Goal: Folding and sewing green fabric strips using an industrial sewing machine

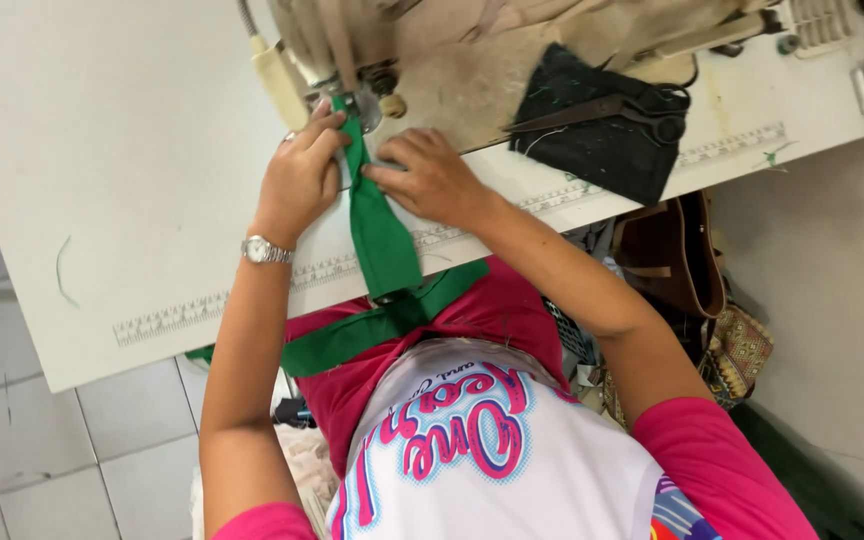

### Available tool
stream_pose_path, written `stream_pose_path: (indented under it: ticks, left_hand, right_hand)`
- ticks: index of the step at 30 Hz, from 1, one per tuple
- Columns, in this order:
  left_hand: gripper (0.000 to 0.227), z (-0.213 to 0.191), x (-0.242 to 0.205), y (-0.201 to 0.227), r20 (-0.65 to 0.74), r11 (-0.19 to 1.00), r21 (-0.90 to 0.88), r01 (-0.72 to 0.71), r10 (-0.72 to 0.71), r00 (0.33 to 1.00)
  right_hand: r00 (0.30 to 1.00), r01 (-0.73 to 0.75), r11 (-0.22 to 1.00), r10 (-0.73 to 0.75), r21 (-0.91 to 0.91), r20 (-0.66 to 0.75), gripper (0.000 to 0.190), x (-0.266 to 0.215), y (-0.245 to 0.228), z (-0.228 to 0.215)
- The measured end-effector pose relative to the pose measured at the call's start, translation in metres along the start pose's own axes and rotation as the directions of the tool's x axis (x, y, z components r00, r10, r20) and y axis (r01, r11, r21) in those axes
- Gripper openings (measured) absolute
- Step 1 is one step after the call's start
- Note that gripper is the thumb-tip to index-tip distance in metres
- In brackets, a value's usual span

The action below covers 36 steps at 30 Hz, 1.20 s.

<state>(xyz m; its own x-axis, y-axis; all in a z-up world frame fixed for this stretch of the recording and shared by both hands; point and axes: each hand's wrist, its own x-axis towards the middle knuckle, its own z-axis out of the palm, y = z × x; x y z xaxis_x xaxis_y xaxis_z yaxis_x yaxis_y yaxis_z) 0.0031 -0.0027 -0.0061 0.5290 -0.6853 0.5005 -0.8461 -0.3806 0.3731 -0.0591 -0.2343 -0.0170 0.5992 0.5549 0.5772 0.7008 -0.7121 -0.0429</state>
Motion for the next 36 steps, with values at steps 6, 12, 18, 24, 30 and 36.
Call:
stream_pose_path:
  ticks: [6, 12, 18, 24, 30, 36]
  left_hand:
    - [0.015, 0.013, -0.013, -0.004, -0.245, 0.956, 0.285, 0.073, -0.001, 0.97]
    - [0.029, -0.003, -0.03, 0.073, -0.188, 0.875, 0.072, 0.478, -0.459, 0.869]
    - [0.021, 0.017, -0.051, 0.116, -0.025, 0.675, -0.399, 0.621, -0.685, 0.729]
    - [0.049, 0.008, -0.067, 0.189, 0.292, -0.132, -0.941, 0.313, -0.784, 0.548]
    - [0.047, 0.006, -0.089, 0.206, 0.348, -0.31, -0.938, 0.158, -0.833, 0.431]
    - [0.048, 0.011, -0.084, 0.208, 0.357, -0.363, -0.928, 0.083, -0.804, 0.476]
  right_hand:
    - [0.993, 0.01, 0.996, 0.001, 0.092, -0.12, 0.019, -0.01, 0.005, 0.02]
    - [0.992, 0.012, 0.981, 0.013, 0.193, -0.128, 0.023, -0.001, 0.009, -0.001]
    - [0.985, -0.109, 0.967, 0.136, 0.229, -0.106, 0.022, -0.005, 0.01, -0.007]
    - [0.963, -0.213, 0.945, 0.246, 0.247, -0.112, 0.028, -0.01, 0.01, -0.023]
    - [0.956, -0.143, 0.924, 0.221, 0.354, -0.191, 0.017, -0.022, -0.056, -0.049]
    - [0.882, -0.024, 0.942, 0.178, 0.335, -0.437, 0.017, -0.026, -0.105, -0.047]
